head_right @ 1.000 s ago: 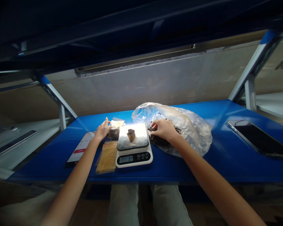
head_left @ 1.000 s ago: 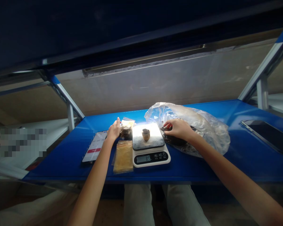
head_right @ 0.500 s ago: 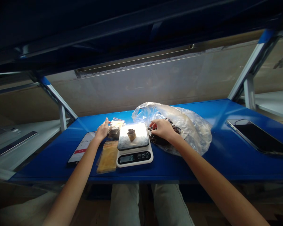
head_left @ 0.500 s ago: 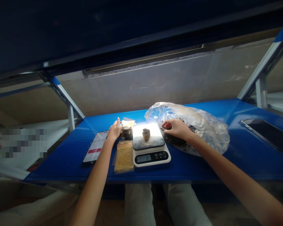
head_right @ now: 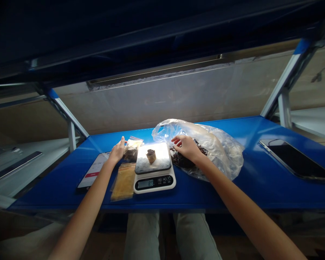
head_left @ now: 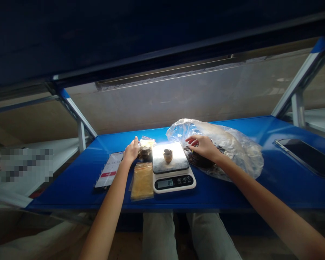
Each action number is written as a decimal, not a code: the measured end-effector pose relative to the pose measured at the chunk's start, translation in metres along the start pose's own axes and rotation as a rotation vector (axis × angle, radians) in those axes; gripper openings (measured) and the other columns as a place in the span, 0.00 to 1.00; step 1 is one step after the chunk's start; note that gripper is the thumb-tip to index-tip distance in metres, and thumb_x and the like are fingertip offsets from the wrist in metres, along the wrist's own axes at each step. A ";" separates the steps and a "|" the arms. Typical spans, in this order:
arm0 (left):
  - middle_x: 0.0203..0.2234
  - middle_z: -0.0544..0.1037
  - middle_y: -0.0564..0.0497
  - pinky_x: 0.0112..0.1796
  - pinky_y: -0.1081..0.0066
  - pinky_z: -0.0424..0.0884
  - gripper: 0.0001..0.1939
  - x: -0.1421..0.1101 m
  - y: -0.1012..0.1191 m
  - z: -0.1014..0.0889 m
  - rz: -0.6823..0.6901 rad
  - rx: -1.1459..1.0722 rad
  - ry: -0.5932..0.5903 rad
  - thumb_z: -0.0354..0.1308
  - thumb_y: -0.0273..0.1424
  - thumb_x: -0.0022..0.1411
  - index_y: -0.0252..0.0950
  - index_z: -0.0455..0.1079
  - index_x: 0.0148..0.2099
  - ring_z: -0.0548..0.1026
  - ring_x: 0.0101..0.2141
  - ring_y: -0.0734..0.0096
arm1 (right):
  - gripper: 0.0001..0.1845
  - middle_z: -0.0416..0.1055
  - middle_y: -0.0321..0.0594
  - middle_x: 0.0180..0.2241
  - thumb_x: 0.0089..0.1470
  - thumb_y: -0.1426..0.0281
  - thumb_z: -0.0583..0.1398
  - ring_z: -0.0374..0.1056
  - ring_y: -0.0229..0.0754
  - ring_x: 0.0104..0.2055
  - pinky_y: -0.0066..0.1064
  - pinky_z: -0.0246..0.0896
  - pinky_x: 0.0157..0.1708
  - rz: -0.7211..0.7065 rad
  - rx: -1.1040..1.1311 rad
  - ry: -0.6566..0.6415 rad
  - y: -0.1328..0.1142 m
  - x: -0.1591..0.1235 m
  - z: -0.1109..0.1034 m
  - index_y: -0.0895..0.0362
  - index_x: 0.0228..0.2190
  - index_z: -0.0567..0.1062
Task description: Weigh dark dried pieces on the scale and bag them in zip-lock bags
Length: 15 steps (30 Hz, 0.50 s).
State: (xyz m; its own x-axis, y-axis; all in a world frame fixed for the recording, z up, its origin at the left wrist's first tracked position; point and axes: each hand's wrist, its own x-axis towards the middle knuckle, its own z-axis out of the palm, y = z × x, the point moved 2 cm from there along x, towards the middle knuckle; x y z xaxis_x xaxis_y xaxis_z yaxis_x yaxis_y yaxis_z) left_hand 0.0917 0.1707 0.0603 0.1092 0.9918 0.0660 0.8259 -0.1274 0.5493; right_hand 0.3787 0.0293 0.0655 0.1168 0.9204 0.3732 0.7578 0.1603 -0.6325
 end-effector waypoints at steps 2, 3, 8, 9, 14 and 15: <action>0.54 0.71 0.36 0.53 0.50 0.59 0.41 0.001 0.000 0.000 0.002 -0.004 -0.003 0.22 0.52 0.63 0.35 0.68 0.55 0.66 0.56 0.42 | 0.11 0.78 0.44 0.32 0.46 0.76 0.60 0.73 0.40 0.30 0.29 0.69 0.32 -0.014 0.019 0.029 0.000 0.001 0.000 0.60 0.35 0.77; 0.54 0.71 0.36 0.53 0.50 0.59 0.41 0.001 0.000 0.001 0.002 -0.006 -0.002 0.23 0.52 0.64 0.35 0.68 0.55 0.66 0.56 0.42 | 0.10 0.78 0.44 0.32 0.46 0.76 0.60 0.73 0.40 0.30 0.29 0.69 0.32 -0.019 0.016 0.042 0.000 0.001 -0.001 0.60 0.34 0.77; 0.54 0.72 0.37 0.53 0.50 0.59 0.40 0.001 0.000 0.000 -0.002 -0.005 0.000 0.23 0.52 0.64 0.35 0.68 0.55 0.66 0.56 0.43 | 0.09 0.77 0.45 0.33 0.48 0.72 0.60 0.73 0.41 0.31 0.30 0.67 0.33 -0.025 -0.065 0.068 -0.003 0.001 -0.005 0.61 0.33 0.78; 0.54 0.72 0.37 0.53 0.50 0.60 0.40 0.000 0.000 0.000 -0.003 -0.001 0.000 0.23 0.52 0.64 0.36 0.68 0.54 0.66 0.56 0.43 | 0.09 0.77 0.44 0.32 0.47 0.71 0.61 0.73 0.42 0.32 0.30 0.67 0.33 -0.010 -0.086 0.057 -0.004 0.000 -0.005 0.60 0.33 0.78; 0.53 0.73 0.37 0.51 0.51 0.62 0.38 -0.002 0.001 -0.001 -0.009 0.011 0.005 0.25 0.51 0.64 0.36 0.68 0.54 0.68 0.54 0.44 | 0.14 0.79 0.43 0.31 0.44 0.67 0.64 0.74 0.45 0.34 0.30 0.66 0.32 0.088 -0.230 -0.084 -0.008 -0.005 -0.005 0.58 0.35 0.79; 0.53 0.73 0.37 0.51 0.51 0.62 0.38 -0.002 0.001 -0.001 -0.005 0.009 0.004 0.25 0.51 0.64 0.36 0.69 0.54 0.68 0.54 0.44 | 0.14 0.79 0.43 0.32 0.44 0.66 0.64 0.74 0.46 0.34 0.31 0.66 0.33 0.085 -0.259 -0.107 -0.009 -0.005 -0.004 0.58 0.35 0.79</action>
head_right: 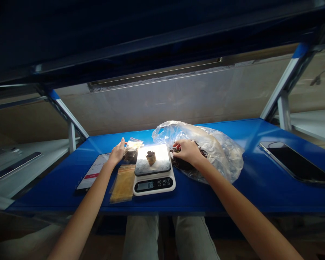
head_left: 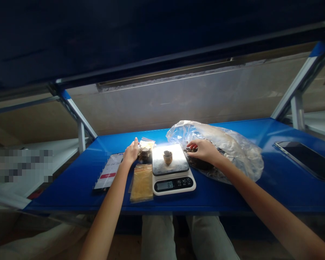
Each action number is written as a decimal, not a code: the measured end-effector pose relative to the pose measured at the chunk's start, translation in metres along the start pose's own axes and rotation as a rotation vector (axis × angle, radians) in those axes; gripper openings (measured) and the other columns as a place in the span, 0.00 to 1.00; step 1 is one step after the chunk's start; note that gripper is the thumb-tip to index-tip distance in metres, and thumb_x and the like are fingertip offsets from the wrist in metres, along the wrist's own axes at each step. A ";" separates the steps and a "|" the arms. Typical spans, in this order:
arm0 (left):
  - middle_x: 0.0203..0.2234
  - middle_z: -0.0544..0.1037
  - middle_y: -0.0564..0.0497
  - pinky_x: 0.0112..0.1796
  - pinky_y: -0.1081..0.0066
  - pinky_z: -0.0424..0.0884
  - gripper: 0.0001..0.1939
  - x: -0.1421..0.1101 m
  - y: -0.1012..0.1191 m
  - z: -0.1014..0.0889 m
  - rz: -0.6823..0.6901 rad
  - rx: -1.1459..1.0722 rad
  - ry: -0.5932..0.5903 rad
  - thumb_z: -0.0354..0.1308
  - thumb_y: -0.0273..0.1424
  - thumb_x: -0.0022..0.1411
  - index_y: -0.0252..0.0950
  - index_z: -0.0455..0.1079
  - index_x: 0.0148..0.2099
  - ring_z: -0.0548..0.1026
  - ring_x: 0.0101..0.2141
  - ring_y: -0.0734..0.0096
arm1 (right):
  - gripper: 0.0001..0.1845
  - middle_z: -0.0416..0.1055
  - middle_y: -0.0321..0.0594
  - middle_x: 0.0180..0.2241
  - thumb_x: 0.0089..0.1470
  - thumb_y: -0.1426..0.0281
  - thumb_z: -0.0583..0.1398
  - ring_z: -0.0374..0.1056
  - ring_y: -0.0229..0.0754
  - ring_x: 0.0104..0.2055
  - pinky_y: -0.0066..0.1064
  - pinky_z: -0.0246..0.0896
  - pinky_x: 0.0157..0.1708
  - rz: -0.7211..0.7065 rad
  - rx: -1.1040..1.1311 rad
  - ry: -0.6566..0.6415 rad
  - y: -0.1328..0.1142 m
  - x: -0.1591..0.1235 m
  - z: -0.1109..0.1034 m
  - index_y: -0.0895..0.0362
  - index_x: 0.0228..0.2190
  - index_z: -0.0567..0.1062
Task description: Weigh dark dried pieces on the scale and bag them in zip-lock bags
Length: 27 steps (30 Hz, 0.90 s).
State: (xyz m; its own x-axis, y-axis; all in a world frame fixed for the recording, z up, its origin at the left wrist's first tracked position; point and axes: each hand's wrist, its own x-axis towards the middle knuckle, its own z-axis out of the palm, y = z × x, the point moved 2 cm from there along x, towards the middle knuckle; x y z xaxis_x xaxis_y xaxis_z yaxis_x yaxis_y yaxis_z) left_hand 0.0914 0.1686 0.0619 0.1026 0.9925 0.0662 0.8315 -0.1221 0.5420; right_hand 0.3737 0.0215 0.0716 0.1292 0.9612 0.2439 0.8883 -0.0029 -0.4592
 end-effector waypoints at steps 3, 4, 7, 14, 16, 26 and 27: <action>0.52 0.73 0.37 0.52 0.53 0.62 0.39 0.000 0.000 0.000 0.011 -0.007 -0.004 0.24 0.51 0.64 0.35 0.69 0.54 0.68 0.55 0.46 | 0.13 0.80 0.43 0.33 0.44 0.67 0.63 0.75 0.46 0.36 0.31 0.65 0.36 -0.009 -0.037 -0.028 -0.003 -0.001 0.002 0.58 0.35 0.80; 0.52 0.73 0.37 0.52 0.53 0.62 0.39 0.001 0.000 0.000 0.014 -0.010 -0.003 0.24 0.51 0.64 0.35 0.69 0.54 0.68 0.55 0.46 | 0.13 0.80 0.43 0.33 0.45 0.68 0.63 0.75 0.46 0.37 0.31 0.65 0.37 -0.006 -0.035 -0.033 -0.004 -0.001 0.003 0.58 0.35 0.80; 0.52 0.73 0.36 0.52 0.53 0.61 0.40 0.002 -0.001 0.001 0.007 -0.011 -0.002 0.23 0.51 0.64 0.35 0.69 0.53 0.68 0.55 0.45 | 0.13 0.80 0.43 0.33 0.44 0.72 0.62 0.75 0.46 0.37 0.32 0.65 0.38 0.004 -0.027 -0.036 -0.006 -0.001 0.003 0.58 0.35 0.80; 0.54 0.71 0.35 0.53 0.51 0.60 0.41 0.001 -0.001 0.001 -0.006 -0.011 -0.009 0.23 0.52 0.63 0.34 0.68 0.54 0.66 0.56 0.43 | 0.14 0.80 0.40 0.31 0.45 0.74 0.61 0.75 0.44 0.35 0.30 0.65 0.35 0.020 0.033 0.029 -0.004 -0.002 -0.002 0.56 0.37 0.78; 0.54 0.71 0.35 0.53 0.51 0.60 0.41 0.001 0.000 0.000 -0.007 -0.010 -0.007 0.23 0.52 0.63 0.35 0.68 0.54 0.66 0.56 0.42 | 0.13 0.79 0.40 0.31 0.46 0.73 0.61 0.75 0.43 0.34 0.30 0.65 0.34 0.023 0.070 0.062 -0.002 -0.001 -0.002 0.56 0.37 0.78; 0.53 0.72 0.36 0.53 0.51 0.60 0.41 0.002 -0.002 0.001 -0.003 -0.014 -0.005 0.22 0.53 0.63 0.35 0.69 0.53 0.66 0.56 0.43 | 0.07 0.79 0.42 0.32 0.48 0.74 0.60 0.74 0.41 0.30 0.31 0.67 0.33 -0.071 0.193 0.176 0.001 0.003 0.000 0.58 0.32 0.78; 0.53 0.72 0.36 0.53 0.51 0.60 0.41 0.002 -0.002 0.001 0.000 -0.015 -0.004 0.22 0.52 0.63 0.35 0.69 0.53 0.66 0.56 0.43 | 0.07 0.79 0.42 0.32 0.48 0.74 0.60 0.74 0.41 0.30 0.31 0.68 0.33 -0.075 0.203 0.181 0.001 0.003 0.000 0.58 0.32 0.78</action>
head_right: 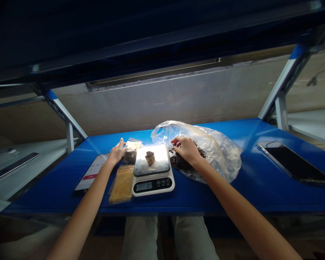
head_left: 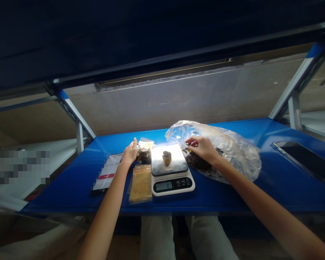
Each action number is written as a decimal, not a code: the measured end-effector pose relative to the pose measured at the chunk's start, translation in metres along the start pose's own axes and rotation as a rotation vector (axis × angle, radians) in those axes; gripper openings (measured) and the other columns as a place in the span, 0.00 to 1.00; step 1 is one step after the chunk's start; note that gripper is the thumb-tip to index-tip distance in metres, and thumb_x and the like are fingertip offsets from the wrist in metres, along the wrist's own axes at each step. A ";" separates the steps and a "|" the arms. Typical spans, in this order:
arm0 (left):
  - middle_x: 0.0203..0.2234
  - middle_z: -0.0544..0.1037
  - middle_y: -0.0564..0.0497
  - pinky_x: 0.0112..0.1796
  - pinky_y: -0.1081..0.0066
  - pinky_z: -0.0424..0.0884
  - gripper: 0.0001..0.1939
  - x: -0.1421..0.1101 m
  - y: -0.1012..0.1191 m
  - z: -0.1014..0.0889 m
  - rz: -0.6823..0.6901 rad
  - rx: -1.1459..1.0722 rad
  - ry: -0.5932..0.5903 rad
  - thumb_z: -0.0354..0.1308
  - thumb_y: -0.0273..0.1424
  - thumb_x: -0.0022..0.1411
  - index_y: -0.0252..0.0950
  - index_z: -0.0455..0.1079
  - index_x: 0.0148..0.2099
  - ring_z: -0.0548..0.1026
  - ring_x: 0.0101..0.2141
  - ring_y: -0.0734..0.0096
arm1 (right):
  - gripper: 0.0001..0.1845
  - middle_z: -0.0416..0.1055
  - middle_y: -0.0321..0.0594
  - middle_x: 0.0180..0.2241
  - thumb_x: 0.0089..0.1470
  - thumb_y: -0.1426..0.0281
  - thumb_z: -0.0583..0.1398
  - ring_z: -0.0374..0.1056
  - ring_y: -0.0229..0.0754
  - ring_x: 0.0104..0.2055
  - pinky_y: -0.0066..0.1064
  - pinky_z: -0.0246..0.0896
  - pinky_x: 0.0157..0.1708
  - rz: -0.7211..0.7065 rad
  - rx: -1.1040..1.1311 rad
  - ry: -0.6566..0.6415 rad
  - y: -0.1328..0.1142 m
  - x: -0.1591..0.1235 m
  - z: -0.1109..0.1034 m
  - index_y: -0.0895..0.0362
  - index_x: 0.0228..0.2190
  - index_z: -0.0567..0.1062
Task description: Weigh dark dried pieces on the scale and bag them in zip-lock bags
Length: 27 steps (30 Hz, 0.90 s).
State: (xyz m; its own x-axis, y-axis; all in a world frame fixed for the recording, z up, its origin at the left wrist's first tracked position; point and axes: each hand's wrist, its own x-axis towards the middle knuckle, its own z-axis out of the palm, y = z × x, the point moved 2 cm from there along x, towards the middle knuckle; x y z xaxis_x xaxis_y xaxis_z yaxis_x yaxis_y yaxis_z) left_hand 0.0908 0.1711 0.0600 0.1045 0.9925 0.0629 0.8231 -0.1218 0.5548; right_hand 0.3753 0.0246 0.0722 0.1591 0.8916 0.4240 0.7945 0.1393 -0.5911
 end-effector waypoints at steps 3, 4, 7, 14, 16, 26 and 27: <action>0.53 0.72 0.36 0.53 0.52 0.60 0.41 -0.001 0.000 0.000 0.010 -0.003 0.003 0.23 0.52 0.64 0.34 0.69 0.54 0.66 0.56 0.44 | 0.06 0.79 0.42 0.31 0.47 0.73 0.62 0.74 0.42 0.31 0.32 0.68 0.33 0.001 0.037 0.007 0.001 0.000 0.001 0.58 0.31 0.77; 0.54 0.72 0.36 0.53 0.52 0.60 0.41 -0.001 0.001 0.000 0.011 -0.002 0.003 0.23 0.52 0.64 0.34 0.69 0.54 0.66 0.56 0.44 | 0.05 0.79 0.42 0.31 0.47 0.73 0.63 0.74 0.42 0.31 0.32 0.68 0.33 0.004 0.046 0.005 0.001 0.000 0.001 0.58 0.31 0.77; 0.54 0.71 0.35 0.53 0.52 0.60 0.41 -0.002 0.002 -0.001 0.008 0.007 0.005 0.23 0.52 0.64 0.34 0.69 0.54 0.66 0.56 0.44 | 0.06 0.79 0.43 0.32 0.46 0.72 0.65 0.74 0.43 0.31 0.32 0.68 0.33 0.008 0.057 -0.009 0.001 0.000 0.001 0.59 0.31 0.77; 0.52 0.73 0.37 0.51 0.54 0.63 0.38 -0.002 0.002 -0.002 0.020 0.055 0.008 0.25 0.51 0.64 0.36 0.69 0.53 0.68 0.55 0.45 | 0.10 0.78 0.44 0.36 0.49 0.79 0.58 0.74 0.43 0.35 0.33 0.67 0.37 -0.048 0.005 0.017 0.002 0.001 0.001 0.59 0.33 0.78; 0.51 0.74 0.39 0.50 0.55 0.64 0.35 -0.002 0.002 -0.002 0.039 0.070 0.016 0.27 0.50 0.65 0.38 0.69 0.51 0.69 0.54 0.47 | 0.12 0.78 0.43 0.36 0.50 0.79 0.57 0.74 0.43 0.36 0.34 0.67 0.39 -0.055 -0.003 0.038 0.002 0.001 0.002 0.57 0.34 0.78; 0.44 0.79 0.45 0.43 0.65 0.67 0.24 -0.001 0.001 0.001 0.110 0.103 -0.009 0.39 0.47 0.64 0.40 0.70 0.47 0.74 0.46 0.56 | 0.09 0.79 0.43 0.37 0.52 0.76 0.58 0.75 0.44 0.37 0.35 0.68 0.41 -0.047 0.045 0.017 -0.004 -0.001 0.003 0.58 0.36 0.77; 0.44 0.79 0.45 0.42 0.65 0.67 0.24 -0.001 0.002 0.001 0.111 0.106 -0.007 0.39 0.47 0.64 0.40 0.70 0.47 0.74 0.46 0.56 | 0.09 0.79 0.43 0.37 0.52 0.76 0.59 0.75 0.43 0.36 0.35 0.69 0.39 -0.033 0.052 0.011 -0.004 -0.001 0.003 0.58 0.35 0.77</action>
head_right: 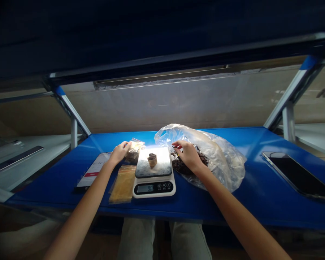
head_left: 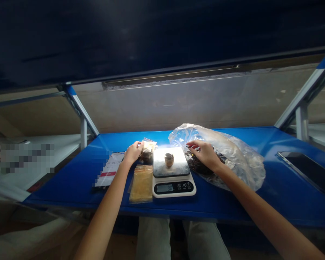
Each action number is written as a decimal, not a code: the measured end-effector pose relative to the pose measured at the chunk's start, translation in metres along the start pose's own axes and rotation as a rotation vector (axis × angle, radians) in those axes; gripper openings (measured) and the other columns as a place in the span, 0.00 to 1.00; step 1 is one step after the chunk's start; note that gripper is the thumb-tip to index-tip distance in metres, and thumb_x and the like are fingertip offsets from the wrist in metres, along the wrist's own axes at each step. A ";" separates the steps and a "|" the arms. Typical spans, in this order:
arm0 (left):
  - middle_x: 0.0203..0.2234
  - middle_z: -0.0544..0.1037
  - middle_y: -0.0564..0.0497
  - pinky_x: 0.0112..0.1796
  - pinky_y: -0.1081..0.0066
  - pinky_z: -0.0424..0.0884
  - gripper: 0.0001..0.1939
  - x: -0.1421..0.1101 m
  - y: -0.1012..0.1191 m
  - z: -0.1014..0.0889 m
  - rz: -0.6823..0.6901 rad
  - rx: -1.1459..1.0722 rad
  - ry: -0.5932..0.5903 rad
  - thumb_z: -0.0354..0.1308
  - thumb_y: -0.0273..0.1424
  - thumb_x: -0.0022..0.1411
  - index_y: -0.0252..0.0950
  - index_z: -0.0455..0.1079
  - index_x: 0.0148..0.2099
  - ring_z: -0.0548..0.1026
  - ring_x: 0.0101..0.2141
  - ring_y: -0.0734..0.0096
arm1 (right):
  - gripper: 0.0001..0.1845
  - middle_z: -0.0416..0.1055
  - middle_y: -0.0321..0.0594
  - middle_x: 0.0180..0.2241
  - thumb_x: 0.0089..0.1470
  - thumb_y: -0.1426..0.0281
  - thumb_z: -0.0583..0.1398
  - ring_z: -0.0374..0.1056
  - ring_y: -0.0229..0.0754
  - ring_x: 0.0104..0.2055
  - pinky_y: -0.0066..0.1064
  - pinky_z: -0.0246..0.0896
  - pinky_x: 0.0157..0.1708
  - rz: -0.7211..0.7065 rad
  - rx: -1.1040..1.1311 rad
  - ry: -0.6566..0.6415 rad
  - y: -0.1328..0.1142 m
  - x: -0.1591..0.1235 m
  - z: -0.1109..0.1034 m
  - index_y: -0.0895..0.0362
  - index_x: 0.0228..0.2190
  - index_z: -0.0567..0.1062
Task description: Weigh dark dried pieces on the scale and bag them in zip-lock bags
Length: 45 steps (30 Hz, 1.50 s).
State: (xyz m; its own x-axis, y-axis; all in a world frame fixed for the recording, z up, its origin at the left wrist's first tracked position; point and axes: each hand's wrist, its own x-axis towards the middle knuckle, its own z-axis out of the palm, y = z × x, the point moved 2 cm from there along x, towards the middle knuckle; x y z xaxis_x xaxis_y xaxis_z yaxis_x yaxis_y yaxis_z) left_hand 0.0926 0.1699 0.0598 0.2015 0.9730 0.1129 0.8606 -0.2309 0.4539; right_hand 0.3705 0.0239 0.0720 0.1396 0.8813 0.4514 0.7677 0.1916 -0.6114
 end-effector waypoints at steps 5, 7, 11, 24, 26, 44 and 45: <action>0.44 0.79 0.46 0.41 0.65 0.67 0.24 -0.001 0.002 0.000 -0.011 0.027 0.009 0.37 0.46 0.65 0.41 0.70 0.47 0.74 0.45 0.55 | 0.07 0.79 0.42 0.35 0.49 0.73 0.61 0.75 0.43 0.34 0.34 0.70 0.36 0.055 0.076 0.000 -0.003 -0.001 -0.003 0.57 0.34 0.78; 0.44 0.79 0.45 0.40 0.65 0.67 0.24 -0.002 0.003 0.000 -0.011 0.029 0.006 0.36 0.46 0.65 0.41 0.70 0.47 0.75 0.44 0.55 | 0.08 0.79 0.42 0.35 0.50 0.71 0.61 0.75 0.43 0.35 0.33 0.70 0.36 0.046 0.134 -0.003 -0.009 -0.002 -0.001 0.57 0.35 0.78; 0.44 0.78 0.45 0.41 0.64 0.66 0.24 -0.003 0.004 0.000 -0.024 0.041 0.005 0.35 0.45 0.66 0.41 0.69 0.46 0.74 0.46 0.54 | 0.13 0.78 0.43 0.39 0.51 0.67 0.61 0.75 0.43 0.37 0.35 0.71 0.37 -0.046 0.296 0.000 -0.026 -0.004 0.008 0.56 0.39 0.77; 0.47 0.77 0.43 0.44 0.67 0.65 0.21 -0.002 0.002 0.005 -0.001 0.122 0.001 0.38 0.40 0.68 0.39 0.69 0.48 0.73 0.49 0.57 | 0.11 0.79 0.40 0.38 0.57 0.69 0.58 0.75 0.44 0.39 0.37 0.69 0.40 -0.301 0.225 -0.068 -0.061 -0.006 0.023 0.53 0.41 0.78; 0.47 0.77 0.43 0.45 0.68 0.65 0.20 -0.002 0.002 0.005 0.003 0.128 0.001 0.39 0.39 0.68 0.39 0.69 0.49 0.73 0.49 0.58 | 0.10 0.79 0.40 0.38 0.58 0.70 0.58 0.74 0.44 0.41 0.40 0.67 0.43 -0.368 0.172 -0.077 -0.060 -0.006 0.024 0.53 0.39 0.79; 0.47 0.78 0.46 0.45 0.67 0.66 0.21 -0.002 0.004 0.001 -0.004 0.146 0.003 0.37 0.41 0.68 0.41 0.70 0.47 0.74 0.48 0.60 | 0.04 0.76 0.40 0.38 0.54 0.68 0.63 0.70 0.43 0.41 0.39 0.61 0.42 -0.599 -0.013 0.019 -0.060 -0.013 0.028 0.53 0.31 0.79; 0.46 0.78 0.46 0.45 0.67 0.66 0.22 -0.002 0.004 0.001 -0.004 0.145 0.005 0.37 0.41 0.68 0.41 0.71 0.47 0.74 0.48 0.59 | 0.04 0.76 0.41 0.38 0.54 0.68 0.63 0.69 0.43 0.41 0.39 0.62 0.42 -0.605 -0.008 0.032 -0.059 -0.013 0.029 0.52 0.31 0.80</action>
State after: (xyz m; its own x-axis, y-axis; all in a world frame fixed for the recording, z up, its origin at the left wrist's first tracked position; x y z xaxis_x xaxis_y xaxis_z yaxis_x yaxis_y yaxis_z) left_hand 0.0961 0.1674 0.0603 0.1959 0.9738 0.1158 0.9201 -0.2233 0.3217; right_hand 0.3052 0.0132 0.0838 -0.3042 0.6036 0.7369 0.7213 0.6513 -0.2357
